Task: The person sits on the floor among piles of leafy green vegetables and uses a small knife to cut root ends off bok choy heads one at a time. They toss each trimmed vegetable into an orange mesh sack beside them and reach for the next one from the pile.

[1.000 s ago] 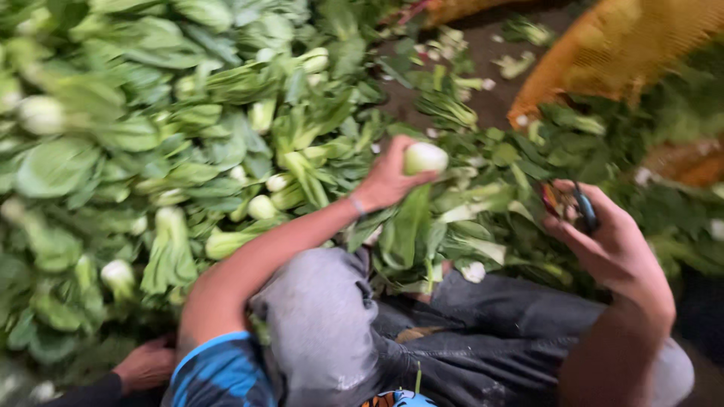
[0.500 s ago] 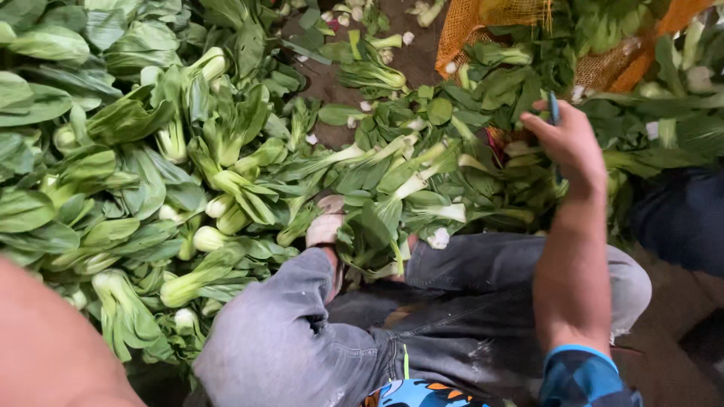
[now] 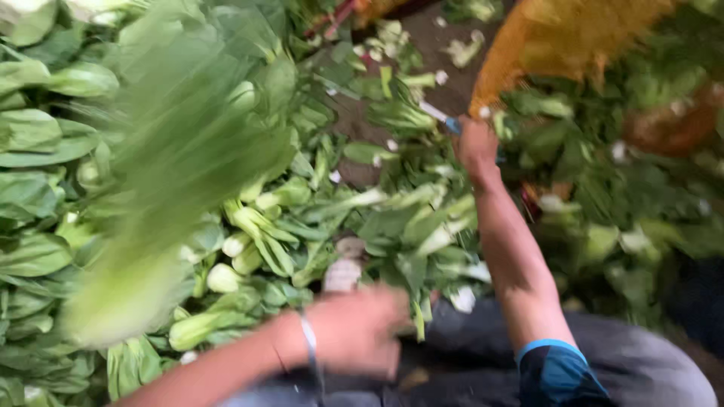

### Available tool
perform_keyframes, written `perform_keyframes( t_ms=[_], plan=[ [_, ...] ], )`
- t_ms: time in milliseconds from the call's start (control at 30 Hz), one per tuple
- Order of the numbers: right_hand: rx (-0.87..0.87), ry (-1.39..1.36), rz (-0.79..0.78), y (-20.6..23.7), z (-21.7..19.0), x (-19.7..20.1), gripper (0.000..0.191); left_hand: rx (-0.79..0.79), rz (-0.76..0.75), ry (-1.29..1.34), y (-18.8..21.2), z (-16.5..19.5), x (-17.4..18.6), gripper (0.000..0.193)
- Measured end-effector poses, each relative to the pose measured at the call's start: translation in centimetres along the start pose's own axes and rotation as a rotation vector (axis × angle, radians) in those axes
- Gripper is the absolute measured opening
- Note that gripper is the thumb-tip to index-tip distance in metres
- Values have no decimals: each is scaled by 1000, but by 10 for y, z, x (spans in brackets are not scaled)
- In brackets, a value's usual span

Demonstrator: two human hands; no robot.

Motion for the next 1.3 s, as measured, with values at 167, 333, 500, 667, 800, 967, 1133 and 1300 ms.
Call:
perform_keyframes(
  t_ms=[167, 333, 500, 667, 800, 967, 1133, 1300],
  plan=[
    [-32, 10, -103, -47, -25, -55, 25, -143, -433, -62, 5, 16, -68, 54],
    [-3, -1, -216, -48, -43, -86, 43, -98, -90, 35, -17, 14, -31, 50],
    [-23, -393, -310, -46, -60, -68, 54, -151, 77, 114, -12, 21, 2, 59],
    [-7, -819, -486, -7, -78, 18, 40, -148, 713, -173, -23, 21, 106, 60],
    [-295, -1092, -715, 77, -95, 96, 43, -123, 1039, -453, -36, 42, 150, 71],
    [-300, -1214, -633, 145, -111, 190, 44, 3, 708, -163, -80, 69, 151, 74],
    [199, -1207, -281, 187, -116, 285, 43, -353, 498, 353, -79, 113, 147, 58],
    [406, -341, 149, 230, -128, 339, 29, -376, 457, 384, -66, 126, 142, 53]
  ],
)
Point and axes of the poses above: each hand's wrist, its own y-axis away from the middle knuckle, its own x-axis out of the back of the hand, z = x × y, the point moved 8 cm from there along -y, towards the middle knuckle, and after that the axes turned 1 degree about -x, right-handed, at the moved point
